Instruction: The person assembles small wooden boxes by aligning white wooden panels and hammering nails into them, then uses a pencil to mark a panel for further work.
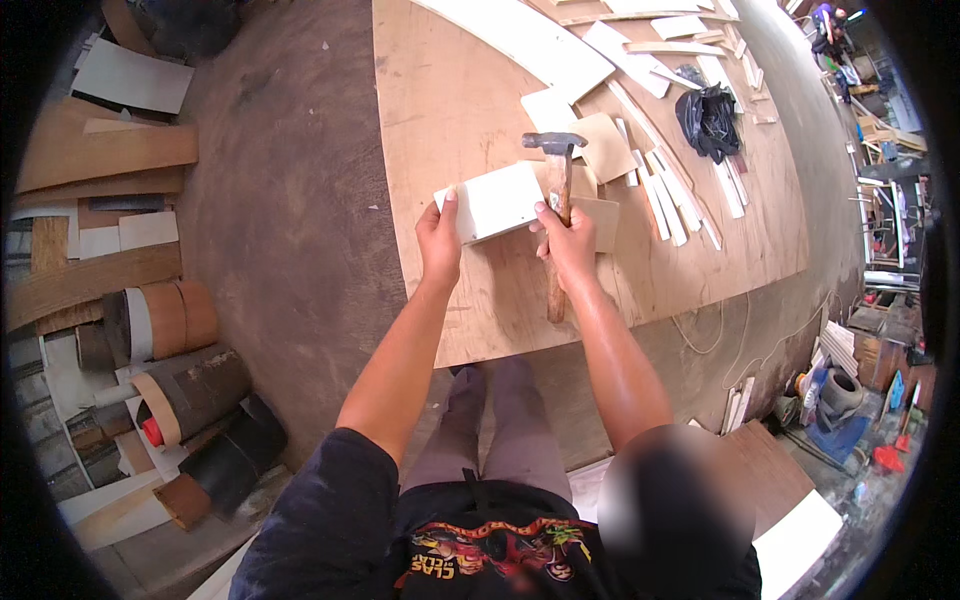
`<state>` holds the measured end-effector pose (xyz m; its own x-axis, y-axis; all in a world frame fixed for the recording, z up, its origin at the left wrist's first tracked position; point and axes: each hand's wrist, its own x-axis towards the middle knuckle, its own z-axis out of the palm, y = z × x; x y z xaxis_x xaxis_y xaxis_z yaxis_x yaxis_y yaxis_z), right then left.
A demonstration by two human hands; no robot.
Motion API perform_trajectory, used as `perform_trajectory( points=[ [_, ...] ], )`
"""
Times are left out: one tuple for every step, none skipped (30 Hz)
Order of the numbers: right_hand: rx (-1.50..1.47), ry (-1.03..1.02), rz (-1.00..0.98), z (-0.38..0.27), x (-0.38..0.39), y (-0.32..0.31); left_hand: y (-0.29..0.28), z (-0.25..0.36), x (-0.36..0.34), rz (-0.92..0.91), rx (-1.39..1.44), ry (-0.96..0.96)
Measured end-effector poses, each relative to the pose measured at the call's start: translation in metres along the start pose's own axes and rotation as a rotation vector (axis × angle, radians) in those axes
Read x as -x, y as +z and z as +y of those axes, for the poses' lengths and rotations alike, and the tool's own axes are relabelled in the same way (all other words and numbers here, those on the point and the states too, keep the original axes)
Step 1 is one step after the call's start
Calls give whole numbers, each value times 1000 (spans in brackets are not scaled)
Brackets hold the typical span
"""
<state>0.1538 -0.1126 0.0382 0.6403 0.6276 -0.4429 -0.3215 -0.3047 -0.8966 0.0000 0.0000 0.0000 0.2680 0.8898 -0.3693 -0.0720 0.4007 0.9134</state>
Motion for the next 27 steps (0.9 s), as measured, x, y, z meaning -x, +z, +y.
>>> perform_trajectory(
  points=[
    [-3, -14, -15, 1, 2, -1, -1, -4, 3, -3, 48, 32],
    [-6, -27, -31, 1, 5, -2, -2, -8, 6, -6, 95, 64],
    [34, -56, 2, 4, 4, 0, -3, -5, 4, -24, 88, 76],
    [74, -85, 36, 9, 2, -1, -3, -2, 3, -43, 80, 87],
    [114, -115, 69, 12, 2, -3, -3, 2, 1, -61, 73, 99],
    [171, -208, 99, 15, 10, -9, -4, 2, 3, -81, 80, 88],
    [230, -312, 118, 18, 17, -17, -6, 3, 1, -95, 95, 88],
    [288, -417, 137, 20, 24, -26, -7, 5, 0, -109, 110, 88],
    [433, -531, 82, 17, 38, -35, -11, 5, -1, -122, 93, 76],
    [579, -649, 23, 6, 52, -46, -13, 5, -2, -133, 80, 66],
    [723, -771, -35, -6, 61, -54, -15, 5, -4, -146, 67, 59],
    [863, -888, -114, -16, 67, -60, -15, 5, -5, -159, 63, 62],
    [1006, -1003, -195, -26, 73, -65, -15, 4, -6, -171, 61, 62],
    [1147, -1116, -278, -34, 76, -67, -15, 4, -6, -184, 59, 63],
    [1188, -1159, -316, -40, 77, -65, -15, 4, -5, -190, 56, 57],
    [1228, -1203, -354, -44, 77, -61, -16, 4, -5, -197, 52, 51],
    [1267, -1246, -393, -47, 76, -58, -16, 4, -4, -203, 48, 46],
    [1289, -1246, -394, -50, 72, -56, -16, 3, -4, -202, 20, 67],
    [1293, -1210, -350, -51, 66, -54, -16, 3, -4, -202, -8, 89],
    [1297, -1173, -306, -52, 59, -52, -16, 2, -4, -202, -36, 110],
    [1299, -1138, -265, -54, 56, -51, -17, 1, -5, -198, -14, 101],
    [1335, -1128, -279, -57, 56, -50, -17, 0, -6, -194, 8, 93],
    [1326, -1179, -323, -60, 57, -49, -18, -1, -7, -190, 31, 84],
    [1318, -1227, -365, -62, 57, -49, -17, -1, -7, -189, 22, 91],
    [1308, -1275, -408, -63, 57, -49, -17, -2, -7, -188, 13, 97],
    [1312, -1235, -380, -62, 54, -49, -17, -2, -7, -186, 4, 104],
    [1317, -1194, -352, -63, 50, -49, -18, -3, -8, -186, -5, 99]
  ],
)
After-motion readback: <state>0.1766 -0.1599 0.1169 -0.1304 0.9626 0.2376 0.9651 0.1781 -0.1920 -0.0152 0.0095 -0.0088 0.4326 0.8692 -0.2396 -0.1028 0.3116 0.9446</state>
